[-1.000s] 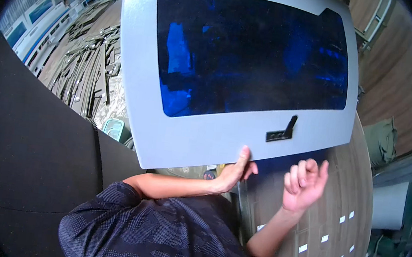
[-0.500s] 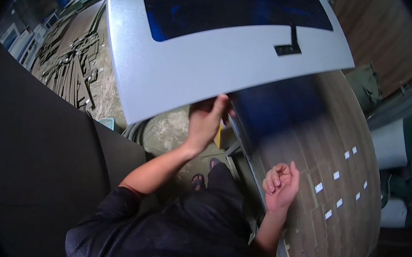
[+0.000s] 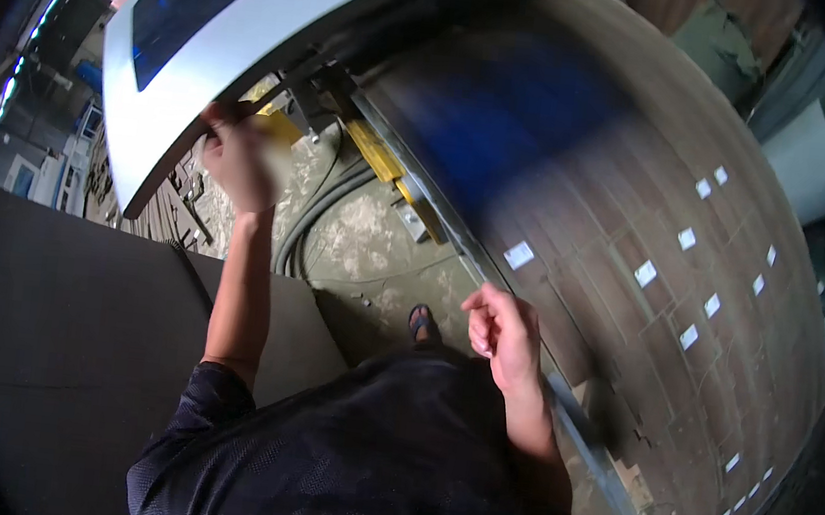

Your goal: Operates a CNC machine, interacts with the computer interface, and inspects/organizes small components.

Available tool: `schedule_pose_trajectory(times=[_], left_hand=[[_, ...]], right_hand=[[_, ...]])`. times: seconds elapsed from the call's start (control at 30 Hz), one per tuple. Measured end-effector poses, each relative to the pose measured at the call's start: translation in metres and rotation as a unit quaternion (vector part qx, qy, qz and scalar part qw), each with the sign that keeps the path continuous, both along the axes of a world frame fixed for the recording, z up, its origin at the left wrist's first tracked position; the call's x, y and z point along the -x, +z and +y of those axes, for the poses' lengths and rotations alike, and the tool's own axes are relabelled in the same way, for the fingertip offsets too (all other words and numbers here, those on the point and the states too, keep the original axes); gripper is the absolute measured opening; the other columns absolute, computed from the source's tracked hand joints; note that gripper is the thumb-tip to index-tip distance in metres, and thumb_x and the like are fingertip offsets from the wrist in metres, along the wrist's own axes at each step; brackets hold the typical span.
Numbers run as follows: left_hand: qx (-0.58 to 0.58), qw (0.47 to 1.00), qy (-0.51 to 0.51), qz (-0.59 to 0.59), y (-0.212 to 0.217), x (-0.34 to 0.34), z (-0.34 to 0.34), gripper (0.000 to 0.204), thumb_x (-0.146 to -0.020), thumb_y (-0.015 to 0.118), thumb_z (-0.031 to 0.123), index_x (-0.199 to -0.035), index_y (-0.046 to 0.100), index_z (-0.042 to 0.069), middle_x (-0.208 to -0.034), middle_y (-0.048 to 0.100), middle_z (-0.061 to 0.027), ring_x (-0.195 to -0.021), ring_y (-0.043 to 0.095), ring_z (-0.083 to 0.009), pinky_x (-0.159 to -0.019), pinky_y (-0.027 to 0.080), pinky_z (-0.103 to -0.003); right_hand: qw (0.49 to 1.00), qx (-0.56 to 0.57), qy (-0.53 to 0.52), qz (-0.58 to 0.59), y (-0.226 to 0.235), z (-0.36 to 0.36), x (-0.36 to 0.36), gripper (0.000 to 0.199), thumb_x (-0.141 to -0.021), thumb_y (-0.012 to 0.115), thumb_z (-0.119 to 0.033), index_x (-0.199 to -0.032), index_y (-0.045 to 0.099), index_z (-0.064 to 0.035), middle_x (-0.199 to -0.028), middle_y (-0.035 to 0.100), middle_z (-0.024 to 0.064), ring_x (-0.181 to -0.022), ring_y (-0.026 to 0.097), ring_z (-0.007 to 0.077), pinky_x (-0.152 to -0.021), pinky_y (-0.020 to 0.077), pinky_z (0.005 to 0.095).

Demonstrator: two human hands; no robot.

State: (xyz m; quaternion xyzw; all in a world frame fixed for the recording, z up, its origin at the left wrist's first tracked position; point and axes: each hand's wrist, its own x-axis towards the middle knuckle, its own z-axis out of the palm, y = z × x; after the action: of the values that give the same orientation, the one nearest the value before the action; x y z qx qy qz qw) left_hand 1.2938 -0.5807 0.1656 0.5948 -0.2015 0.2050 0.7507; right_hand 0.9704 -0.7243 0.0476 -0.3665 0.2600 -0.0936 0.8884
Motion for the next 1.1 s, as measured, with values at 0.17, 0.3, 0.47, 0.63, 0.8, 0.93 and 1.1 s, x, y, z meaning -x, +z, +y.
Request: schedule_pose_trajectory(times=[0.17, 0.3, 0.47, 0.63, 0.8, 0.93, 1.1], left_hand=[[-0.143, 0.989, 0.01, -0.046, -0.006, 0.003, -0.005, 0.057, -0.109, 0.043, 0.054, -0.088, 0.06, 0.004, -0.07, 0.057, -0.0028, -0.06, 0.048, -0.0087, -0.06, 0.041, -0.027], [-0.288, 0.951, -0.011, 0.114, -0.037, 0.037, 0.012, 0.06, -0.11, 0.041, 0.055, -0.104, 0.064, 0.001, -0.074, 0.061, -0.0046, -0.065, 0.055, -0.0106, -0.064, 0.044, -0.026], [-0.399, 0.856, -0.07, 0.322, -0.151, 0.132, 0.092, 0.059, -0.108, 0.045, 0.056, -0.107, 0.065, 0.0, -0.086, 0.071, -0.0108, -0.065, 0.066, -0.0146, -0.058, 0.05, -0.027], [-0.426, 0.679, -0.028, 0.597, -0.28, 0.279, 0.221, 0.065, -0.096, 0.054, 0.073, -0.095, 0.067, 0.01, -0.079, 0.067, -0.006, -0.064, 0.065, -0.0142, -0.058, 0.052, -0.029], [-0.697, 0.336, -0.201, 0.601, -0.333, 0.416, 0.31, 0.074, -0.096, 0.053, 0.073, -0.11, 0.075, 0.004, -0.097, 0.075, -0.0111, -0.093, 0.07, -0.0233, -0.083, 0.054, -0.043], [-0.492, 0.462, -0.12, 0.728, -0.326, 0.465, 0.307, 0.06, -0.1, 0.058, 0.063, -0.105, 0.072, 0.004, -0.083, 0.072, -0.0044, -0.073, 0.067, -0.0163, -0.067, 0.053, -0.033], [-0.379, 0.634, 0.023, 0.674, -0.329, 0.515, 0.329, 0.053, -0.102, 0.06, 0.055, -0.106, 0.07, 0.003, -0.082, 0.071, -0.0035, -0.07, 0.065, -0.0126, -0.065, 0.052, -0.029]], right_hand=[[0.996, 0.05, 0.045, 0.067, -0.047, -0.045, 0.071, 0.033, -0.103, 0.059, -0.028, -0.088, 0.068, -0.0006, -0.062, 0.054, -0.0004, -0.049, 0.047, 0.0072, -0.044, 0.0318, 0.0232], [0.989, 0.022, 0.082, 0.118, -0.114, -0.078, 0.106, 0.032, -0.102, 0.062, -0.031, -0.089, 0.07, -0.0032, -0.062, 0.055, -0.0032, -0.049, 0.048, 0.0053, -0.045, 0.0325, 0.0223], [0.98, 0.017, 0.149, 0.127, -0.158, -0.09, 0.113, 0.03, -0.102, 0.062, -0.032, -0.091, 0.071, -0.0052, -0.062, 0.056, -0.0032, -0.05, 0.05, 0.0058, -0.047, 0.0337, 0.0232], [0.976, 0.01, 0.187, 0.107, -0.161, -0.085, 0.104, 0.029, -0.103, 0.064, -0.029, -0.09, 0.072, -0.0048, -0.063, 0.057, -0.0036, -0.051, 0.05, 0.005, -0.048, 0.0347, 0.0217], [0.968, -0.002, 0.23, 0.1, -0.16, -0.077, 0.093, 0.027, -0.102, 0.064, -0.027, -0.092, 0.073, -0.0043, -0.064, 0.057, -0.0035, -0.053, 0.05, 0.0049, -0.05, 0.0364, 0.0212], [0.952, 0.025, 0.302, 0.03, -0.163, -0.066, 0.084, 0.018, -0.1, 0.069, -0.021, -0.1, 0.072, -0.0038, -0.076, 0.062, -0.0029, -0.065, 0.055, 0.0039, -0.058, 0.043, 0.0202], [0.718, 0.205, 0.587, -0.312, -0.065, -0.026, 0.065, 0.039, -0.086, 0.084, -0.023, -0.119, 0.068, -0.0078, -0.117, 0.064, 0.0061, -0.107, 0.062, 0.0187, -0.094, 0.0498, 0.0354]])
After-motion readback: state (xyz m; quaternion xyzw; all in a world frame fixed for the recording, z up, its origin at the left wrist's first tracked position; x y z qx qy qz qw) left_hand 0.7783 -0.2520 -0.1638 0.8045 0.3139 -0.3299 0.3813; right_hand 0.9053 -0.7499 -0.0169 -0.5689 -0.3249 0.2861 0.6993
